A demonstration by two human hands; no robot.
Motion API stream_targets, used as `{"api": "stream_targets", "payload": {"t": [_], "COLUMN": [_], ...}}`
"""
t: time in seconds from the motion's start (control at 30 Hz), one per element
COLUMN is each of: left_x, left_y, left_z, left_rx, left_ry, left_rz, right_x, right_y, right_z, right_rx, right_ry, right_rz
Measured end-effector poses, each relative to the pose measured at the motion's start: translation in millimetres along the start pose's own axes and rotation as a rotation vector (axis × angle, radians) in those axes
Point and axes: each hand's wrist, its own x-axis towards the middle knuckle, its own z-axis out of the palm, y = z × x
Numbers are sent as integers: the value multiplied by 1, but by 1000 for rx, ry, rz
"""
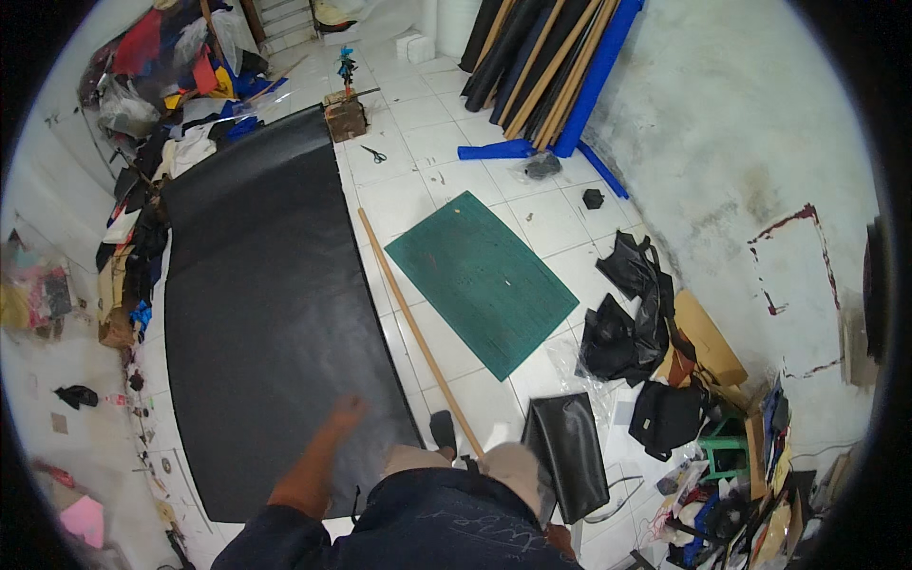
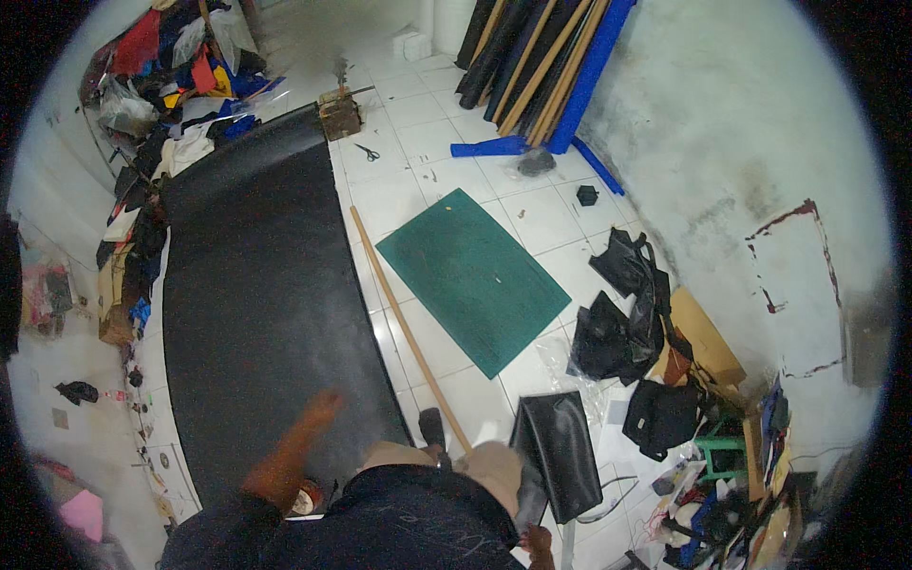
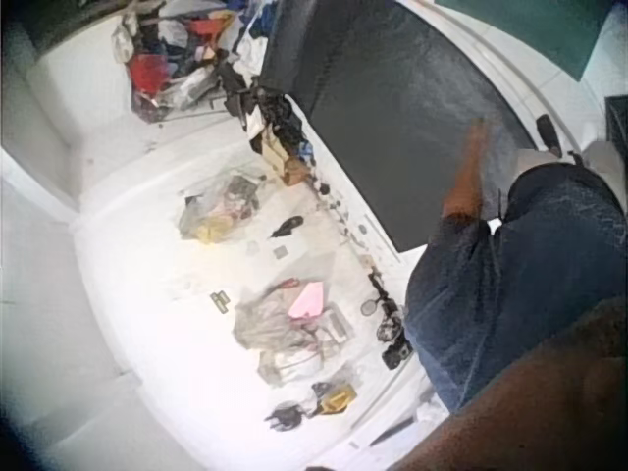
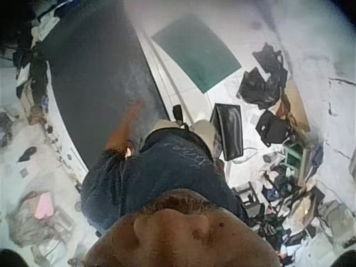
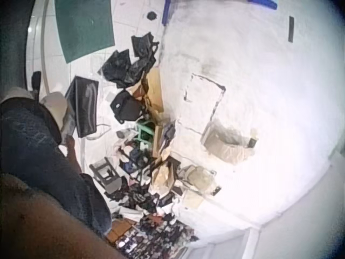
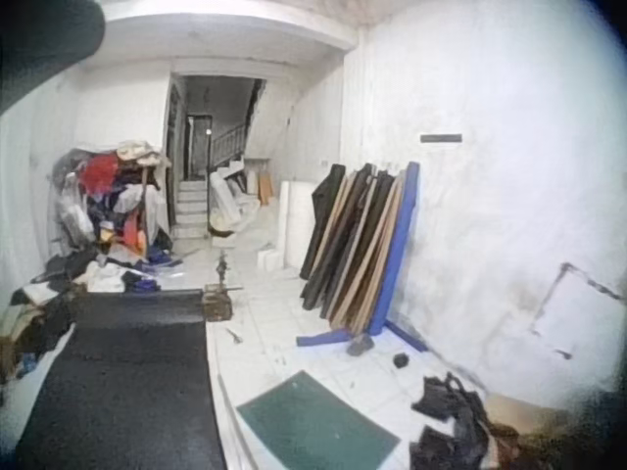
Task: The person uses shears to cut through a large sheet of black fabric and moves a section of it to the side.
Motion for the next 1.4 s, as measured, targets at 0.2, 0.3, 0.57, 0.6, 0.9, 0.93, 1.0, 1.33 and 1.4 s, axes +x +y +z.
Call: {"api": "stream_targets", "payload": {"t": [0.2,0.3,0.57,0.6,0.9,0.93,1.0,1.33,1.4], "left_x": [94,154,125,116,255,341,307,428,432], "left_y": [217,215,77,71,111,158,144,405,403], "left_z": [-101,-127,-54,-40,-13,-45,-104,-456,-464], "left_rx": [-162,-205,-136,-174,-299,-314,-330,-831,-803], "left_ry": [242,289,189,148,104,124,221,943,882], "left_rz": [475,389,-555,-628,-503,-445,-638,1,-133], "right_x": [120,208,515,563,724,736,641,596,604], "right_y": [-169,-217,-345,-399,-1025,-1087,-1161,-1357,-1408], "right_z": [-127,-197,-497,-536,-625,-671,-498,-408,-396], "right_rx": [238,71,-1010,-929,258,158,-191,-946,-991], "right_ry": [28,-65,-133,41,192,216,-49,-824,-883], "right_rz": [112,55,-311,-399,-904,-1138,-1012,-1124,-1215]}}
